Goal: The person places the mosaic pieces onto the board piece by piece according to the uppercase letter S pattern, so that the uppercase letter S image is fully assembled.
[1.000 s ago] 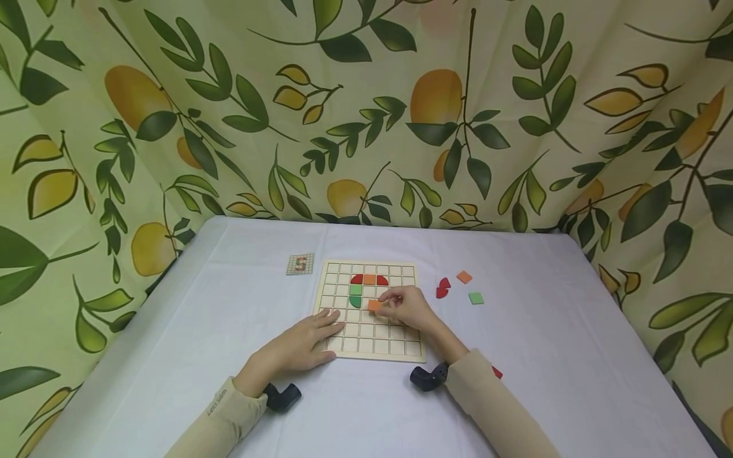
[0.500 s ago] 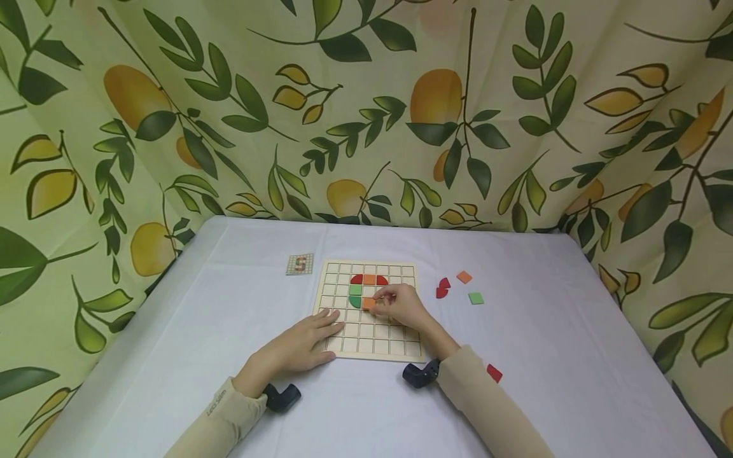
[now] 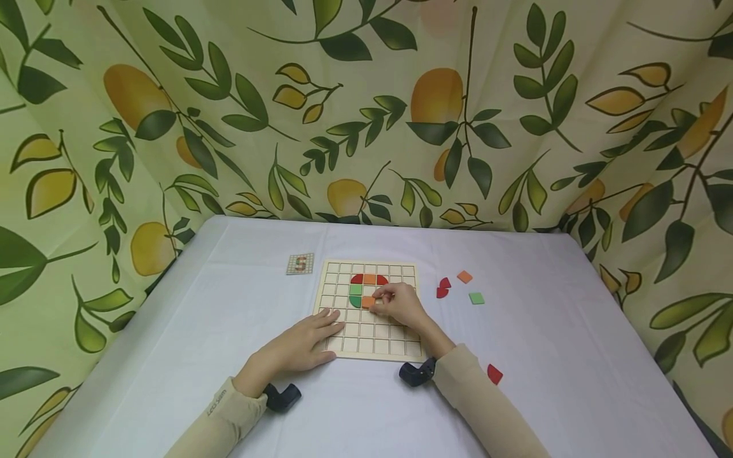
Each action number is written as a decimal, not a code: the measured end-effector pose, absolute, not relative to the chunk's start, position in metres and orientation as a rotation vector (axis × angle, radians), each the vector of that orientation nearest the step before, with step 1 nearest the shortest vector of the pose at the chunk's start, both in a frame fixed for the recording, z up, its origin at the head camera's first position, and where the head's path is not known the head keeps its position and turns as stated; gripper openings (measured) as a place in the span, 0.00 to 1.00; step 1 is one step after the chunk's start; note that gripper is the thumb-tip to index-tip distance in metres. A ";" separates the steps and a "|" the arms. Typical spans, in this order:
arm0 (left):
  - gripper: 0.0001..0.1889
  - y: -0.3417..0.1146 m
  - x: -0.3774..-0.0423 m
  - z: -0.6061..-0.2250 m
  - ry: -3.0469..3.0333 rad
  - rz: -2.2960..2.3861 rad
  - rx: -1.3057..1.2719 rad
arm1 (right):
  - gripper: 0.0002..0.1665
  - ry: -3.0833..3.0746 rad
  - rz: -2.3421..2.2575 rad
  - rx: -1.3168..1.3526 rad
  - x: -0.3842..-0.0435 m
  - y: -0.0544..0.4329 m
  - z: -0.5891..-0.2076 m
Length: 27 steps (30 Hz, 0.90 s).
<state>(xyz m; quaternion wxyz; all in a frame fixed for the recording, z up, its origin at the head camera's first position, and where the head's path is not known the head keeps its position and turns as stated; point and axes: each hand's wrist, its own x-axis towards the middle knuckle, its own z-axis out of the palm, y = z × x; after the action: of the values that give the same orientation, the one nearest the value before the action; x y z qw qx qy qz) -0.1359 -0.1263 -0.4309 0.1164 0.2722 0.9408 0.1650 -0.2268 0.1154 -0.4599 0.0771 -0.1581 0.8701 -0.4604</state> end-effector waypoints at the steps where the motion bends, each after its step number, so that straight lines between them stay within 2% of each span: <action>1: 0.30 -0.126 -0.136 -0.431 2.756 0.482 0.801 | 0.14 2.607 -1.382 -0.468 -0.227 0.115 -0.460; 27: 0.30 -0.127 -0.137 -0.434 2.765 0.450 0.832 | 0.16 2.611 -1.345 -0.312 -0.229 0.113 -0.466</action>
<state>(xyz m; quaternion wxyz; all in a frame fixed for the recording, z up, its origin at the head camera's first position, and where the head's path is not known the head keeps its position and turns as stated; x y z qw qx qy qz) -0.1373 -0.1273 -0.4341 0.1096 0.2831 0.9405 0.1529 -0.2288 0.1132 -0.4657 0.0940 -0.1051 0.8801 -0.4534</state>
